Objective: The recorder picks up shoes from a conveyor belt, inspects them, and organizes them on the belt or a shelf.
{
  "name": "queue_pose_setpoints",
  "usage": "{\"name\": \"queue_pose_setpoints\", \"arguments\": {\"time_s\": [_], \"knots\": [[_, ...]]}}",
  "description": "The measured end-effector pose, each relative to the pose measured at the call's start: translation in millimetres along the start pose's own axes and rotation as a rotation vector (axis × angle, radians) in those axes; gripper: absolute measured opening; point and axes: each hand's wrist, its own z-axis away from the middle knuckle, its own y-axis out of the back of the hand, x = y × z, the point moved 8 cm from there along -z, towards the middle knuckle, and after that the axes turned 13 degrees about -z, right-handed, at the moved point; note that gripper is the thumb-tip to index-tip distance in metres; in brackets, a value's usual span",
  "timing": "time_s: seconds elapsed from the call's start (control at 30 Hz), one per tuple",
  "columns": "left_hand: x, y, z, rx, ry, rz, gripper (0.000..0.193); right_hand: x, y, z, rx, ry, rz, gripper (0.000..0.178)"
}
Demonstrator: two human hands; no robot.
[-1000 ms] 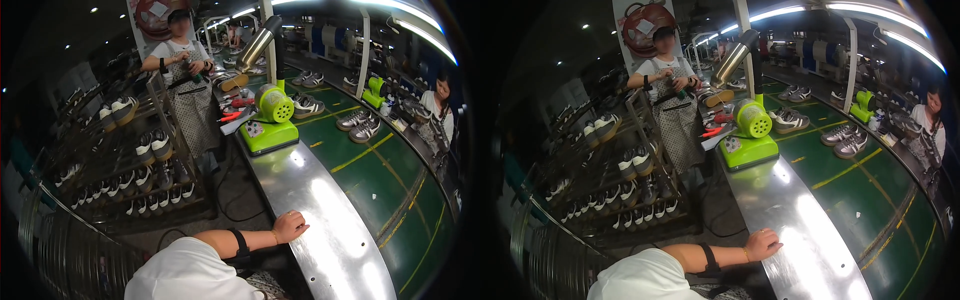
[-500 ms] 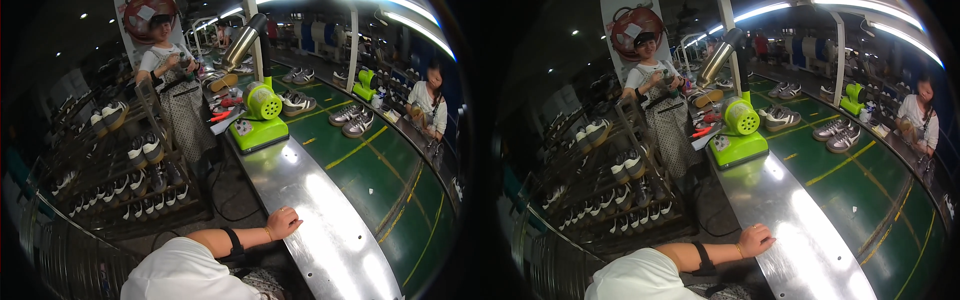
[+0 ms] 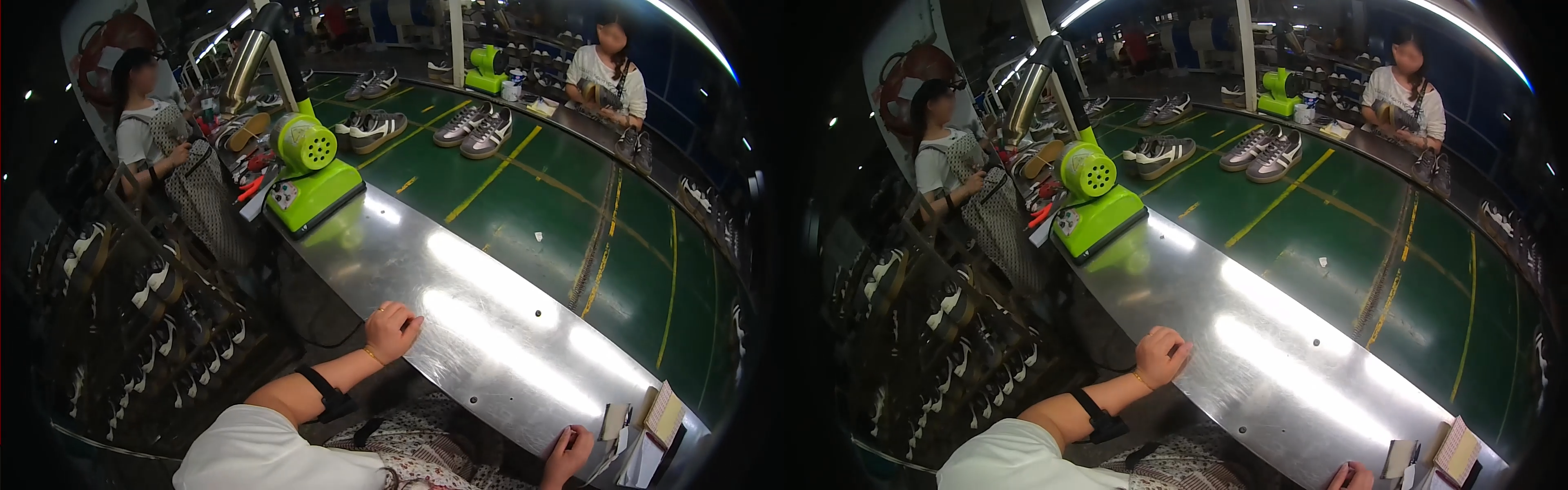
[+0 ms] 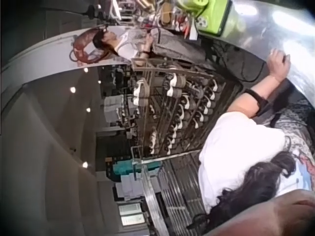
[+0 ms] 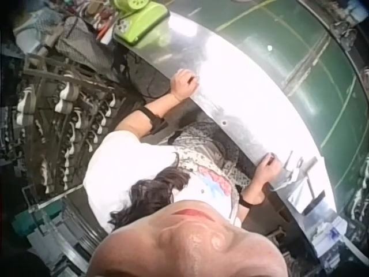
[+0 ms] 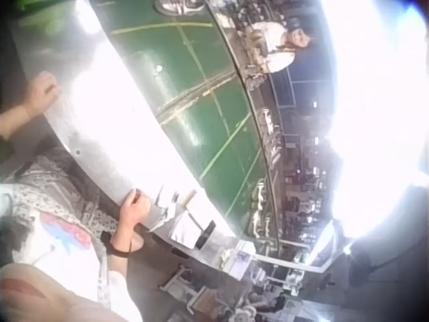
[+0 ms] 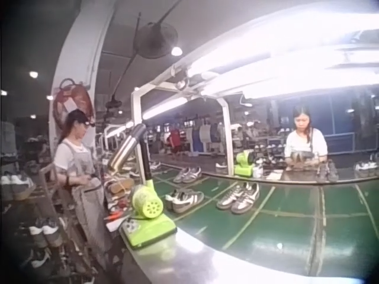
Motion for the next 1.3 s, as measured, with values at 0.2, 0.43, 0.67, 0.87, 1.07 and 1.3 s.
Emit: {"name": "queue_pose_setpoints", "arguments": {"time_s": [0.2,0.43,0.67,0.87,1.07,1.3], "knots": [[-1.9,-0.7,0.7,0.012,-0.002,-0.015,0.016,-11.9,1.0,-5.8,-0.080,0.072,0.100,0.022],[-4.5,-8.0,1.6,0.008,0.027,-0.015,0.016,-10.8,-6.7,-11.8,-0.073,0.041,0.102,0.023],[-7.3,-15.3,0.5,0.010,0.031,0.000,0.018,-4.9,-11.7,-14.3,-0.076,0.035,0.131,0.024],[-9.5,-12.6,-1.0,0.004,0.017,-0.006,0.017,-7.0,-12.1,-13.4,-0.062,0.037,0.116,0.023],[-10.5,-16.3,-0.6,0.027,0.016,-0.016,0.016,4.6,-22.2,-11.8,-0.022,0.031,0.047,0.016],[-10.8,-20.4,0.2,0.056,0.000,-0.027,0.012,14.7,-31.1,-13.5,0.022,0.071,-0.006,0.007]]}}
